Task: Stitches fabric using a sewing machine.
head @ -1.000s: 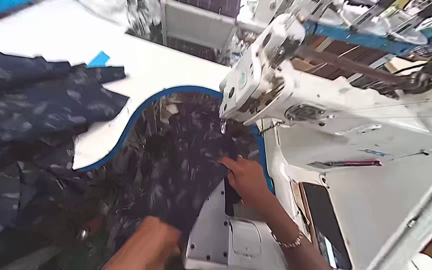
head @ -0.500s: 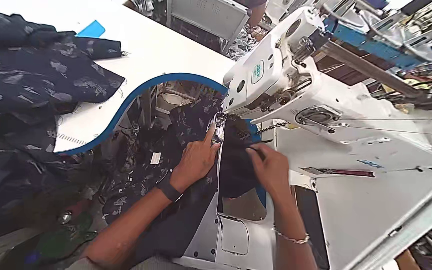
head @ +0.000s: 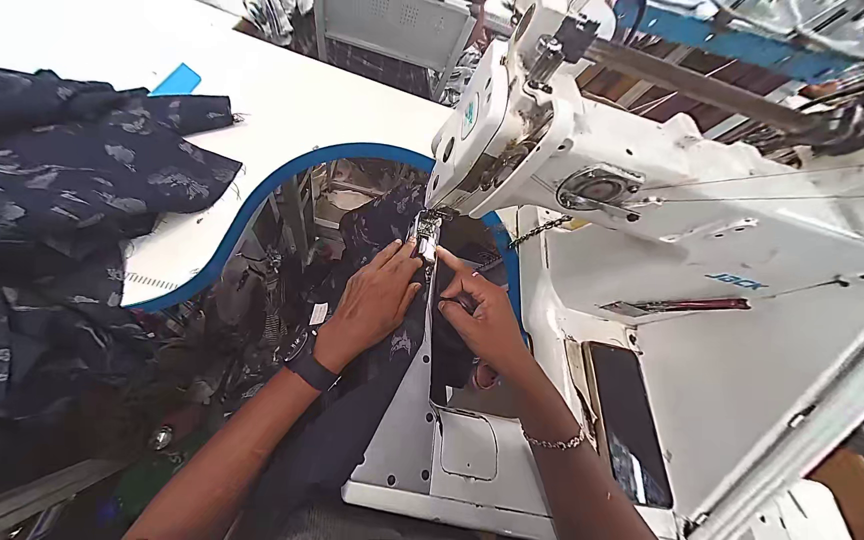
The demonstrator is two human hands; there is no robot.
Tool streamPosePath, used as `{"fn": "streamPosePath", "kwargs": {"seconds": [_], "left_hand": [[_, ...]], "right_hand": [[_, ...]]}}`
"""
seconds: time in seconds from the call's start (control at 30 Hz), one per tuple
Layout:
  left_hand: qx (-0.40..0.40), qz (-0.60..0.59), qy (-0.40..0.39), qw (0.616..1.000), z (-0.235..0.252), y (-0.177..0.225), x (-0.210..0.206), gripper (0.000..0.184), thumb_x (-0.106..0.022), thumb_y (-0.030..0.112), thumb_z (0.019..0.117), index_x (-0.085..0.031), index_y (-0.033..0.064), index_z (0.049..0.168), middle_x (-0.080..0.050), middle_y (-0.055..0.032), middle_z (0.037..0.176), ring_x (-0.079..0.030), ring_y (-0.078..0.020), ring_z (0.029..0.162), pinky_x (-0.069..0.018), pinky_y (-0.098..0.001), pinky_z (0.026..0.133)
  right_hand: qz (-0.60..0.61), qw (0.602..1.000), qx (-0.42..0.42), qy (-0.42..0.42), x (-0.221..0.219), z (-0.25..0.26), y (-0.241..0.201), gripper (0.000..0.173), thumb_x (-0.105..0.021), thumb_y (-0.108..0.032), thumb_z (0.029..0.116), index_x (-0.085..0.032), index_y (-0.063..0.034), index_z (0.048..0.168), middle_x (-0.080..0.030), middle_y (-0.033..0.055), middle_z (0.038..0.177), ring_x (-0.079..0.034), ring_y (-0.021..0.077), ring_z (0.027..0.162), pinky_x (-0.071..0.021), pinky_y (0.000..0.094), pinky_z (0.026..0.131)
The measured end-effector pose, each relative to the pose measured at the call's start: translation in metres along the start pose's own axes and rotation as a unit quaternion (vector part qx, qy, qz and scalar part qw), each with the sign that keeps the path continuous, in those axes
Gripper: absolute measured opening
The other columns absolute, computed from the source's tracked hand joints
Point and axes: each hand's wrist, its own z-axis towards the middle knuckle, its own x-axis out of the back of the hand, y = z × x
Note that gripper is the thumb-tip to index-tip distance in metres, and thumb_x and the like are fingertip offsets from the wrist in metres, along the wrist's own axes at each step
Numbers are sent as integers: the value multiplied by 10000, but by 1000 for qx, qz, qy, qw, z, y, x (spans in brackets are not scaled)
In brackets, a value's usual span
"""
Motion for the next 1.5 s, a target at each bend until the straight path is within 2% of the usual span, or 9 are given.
{"fn": "streamPosePath", "kwargs": {"seconds": [0.1,0.23,0.3,0.47,0.8,1.0,1.17,1.33,1.5], "left_hand": [[-7,31,-6,999,-1,7,0,288,-529,71,999,-686,-3,1228,-564,-176,1481,-474,-386,1428,-451,-564,1088],[-4,8,0,1000,-2,7,-1,306,-508,55,981,-686,-32,1214,-573,-196,1461,-493,-390,1408,-455,-509,1097],[6,-23,10,1000,-2,7,-3,326,-477,102,1014,-685,-41,1222,-604,-198,1428,-543,-375,1369,-472,-465,1095],[6,-31,38,999,-2,8,-7,338,-485,123,993,-702,-41,1194,-647,-203,1365,-612,-365,1290,-506,-443,1053],[15,-65,57,996,-5,6,-9,340,-516,93,986,-660,-21,1271,-652,-183,1368,-623,-348,1288,-519,-427,1050],[12,-96,77,992,-4,10,-7,320,-527,2,946,-614,-45,1251,-653,-231,1329,-624,-376,1274,-513,-405,1059],[22,-89,63,994,-1,16,-5,223,-536,-40,924,-677,-9,1094,-621,-256,1374,-616,-408,1277,-528,-421,1038],[36,-90,81,992,3,18,-11,215,-516,-29,947,-659,-23,1107,-634,-248,1357,-621,-401,1274,-526,-420,1041],[46,-99,100,989,7,15,-15,221,-526,-40,948,-662,-36,1123,-644,-247,1346,-634,-385,1261,-529,-401,1042]], "right_hand": [[8,1000,4,5,-5,-2,2,150,-598,-119,845,-650,-38,730,-653,151,1304,-502,-68,737,-386,124,627],[-106,991,32,81,-13,-6,0,160,-627,-161,871,-752,-72,827,-656,187,1356,-695,167,1084,-551,301,844],[-199,963,61,173,-13,-5,-4,156,-665,-161,873,-792,-72,855,-706,225,1194,-722,262,915,-568,364,693],[-98,991,18,91,-14,-6,-14,177,-594,-144,923,-740,-47,898,-724,152,1247,-703,114,1120,-547,232,908],[-204,977,35,-42,-6,-13,-21,133,-587,-178,790,-572,-78,705,-617,166,1427,-677,110,734,-465,270,539],[23,1000,-16,-2,-22,9,0,128,-676,-130,872,-645,-39,787,-557,210,1459,-627,-16,1011,-486,120,755],[-29,998,23,59,-30,5,-2,155,-698,-200,879,-690,-55,825,-624,226,1391,-609,126,1294,-497,210,1012],[67,996,-15,54,-25,11,3,105,-723,-123,810,-673,-39,771,-642,190,1369,-663,0,1081,-530,127,804],[-174,975,59,128,-40,1,-11,169,-652,-202,915,-698,-48,861,-694,199,1231,-690,85,980,-531,161,770]]}}
